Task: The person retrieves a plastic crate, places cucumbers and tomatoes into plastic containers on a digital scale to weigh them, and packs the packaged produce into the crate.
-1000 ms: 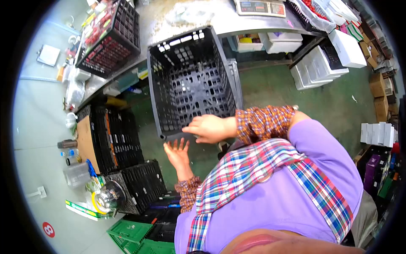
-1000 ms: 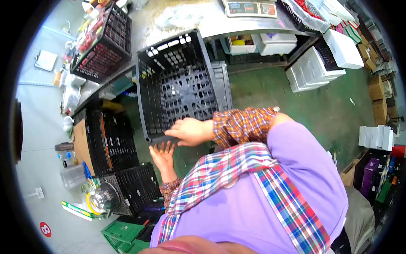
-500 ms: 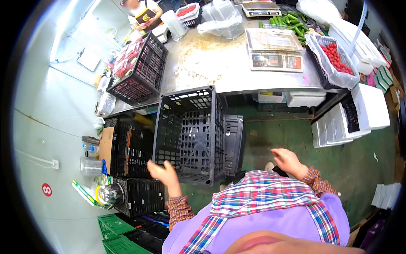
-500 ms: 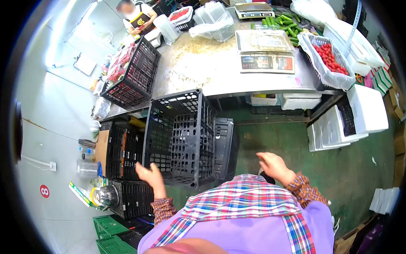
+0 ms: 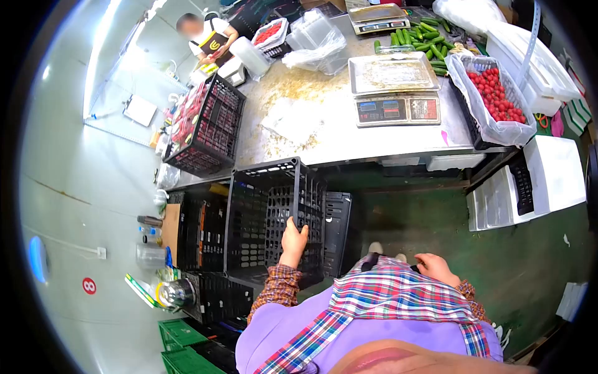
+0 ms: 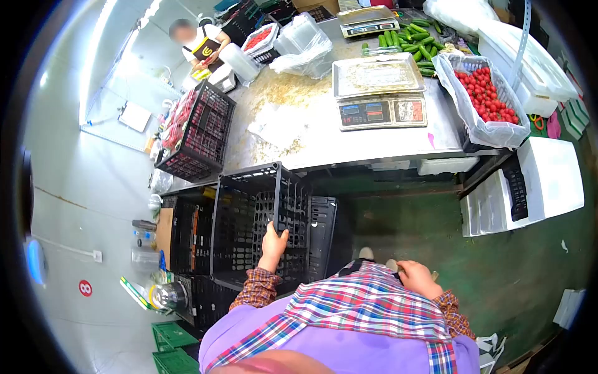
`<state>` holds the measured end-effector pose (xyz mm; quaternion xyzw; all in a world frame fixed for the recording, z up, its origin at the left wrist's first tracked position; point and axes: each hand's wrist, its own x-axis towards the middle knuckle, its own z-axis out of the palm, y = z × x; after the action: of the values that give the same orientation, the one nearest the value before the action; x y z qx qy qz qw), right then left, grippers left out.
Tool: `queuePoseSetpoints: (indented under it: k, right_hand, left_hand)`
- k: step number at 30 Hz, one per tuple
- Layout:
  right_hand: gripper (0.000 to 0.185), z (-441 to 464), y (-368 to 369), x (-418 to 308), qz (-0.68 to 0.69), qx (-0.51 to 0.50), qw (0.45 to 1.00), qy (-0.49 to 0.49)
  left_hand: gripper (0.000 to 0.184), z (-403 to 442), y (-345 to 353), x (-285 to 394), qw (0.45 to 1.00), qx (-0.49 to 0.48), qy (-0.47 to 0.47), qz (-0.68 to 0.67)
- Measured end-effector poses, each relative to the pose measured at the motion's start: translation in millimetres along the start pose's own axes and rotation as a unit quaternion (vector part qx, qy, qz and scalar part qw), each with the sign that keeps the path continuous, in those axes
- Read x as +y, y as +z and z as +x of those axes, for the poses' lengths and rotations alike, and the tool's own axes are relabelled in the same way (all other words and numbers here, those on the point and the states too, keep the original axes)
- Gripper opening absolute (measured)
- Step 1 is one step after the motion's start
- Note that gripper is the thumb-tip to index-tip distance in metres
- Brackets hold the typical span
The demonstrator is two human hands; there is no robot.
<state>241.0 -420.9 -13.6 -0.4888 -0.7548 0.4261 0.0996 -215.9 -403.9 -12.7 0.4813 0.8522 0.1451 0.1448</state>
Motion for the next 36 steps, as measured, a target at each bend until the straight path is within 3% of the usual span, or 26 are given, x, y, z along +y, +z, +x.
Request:
queuePoseSetpoints:
  k: [2,5,6,9,13,18,21,29,36]
  right_hand:
    - [0.028,6,-8,5,0.013,-0.006,1.000,0.017]
    - [0.028,26,-19,11,0.003,-0.005,1.000,0.027]
    - [0.027,35,-28,10,-0.009,-0.004,1.000,0.030]
    - [0.026,78,-42,11,-0.038,-0.004,0.999,0.038]
    - [0.026,157,-60,14,-0.086,0.025,0.996,0.000]
    - [0.026,249,-106,-39,-0.070,0.017,0.997,-0.014]
    - [0.026,274,-126,-41,-0.076,0.017,0.997,-0.016]
    - [0.025,291,-183,-22,-0.039,0.104,0.994,0.021]
    - [0.023,304,-242,-5,-0.119,0.155,0.980,-0.038]
  left_hand:
    - [0.068,8,4,4,0.999,0.016,0.008,-0.040]
    - [0.072,32,-5,22,0.977,0.191,0.097,0.001]
    - [0.071,46,-13,37,0.970,0.210,0.120,-0.037]
    - [0.056,106,-48,101,0.932,0.262,0.234,-0.094]
    - [0.040,226,-40,138,0.914,0.138,0.346,-0.159]
    - [0.039,361,1,147,0.944,0.031,0.327,0.037]
    - [0.034,393,17,149,0.950,-0.061,0.292,0.090]
    - [0.031,434,26,157,0.940,-0.082,0.316,0.097]
    - [0.026,436,13,163,0.936,-0.121,0.306,0.128]
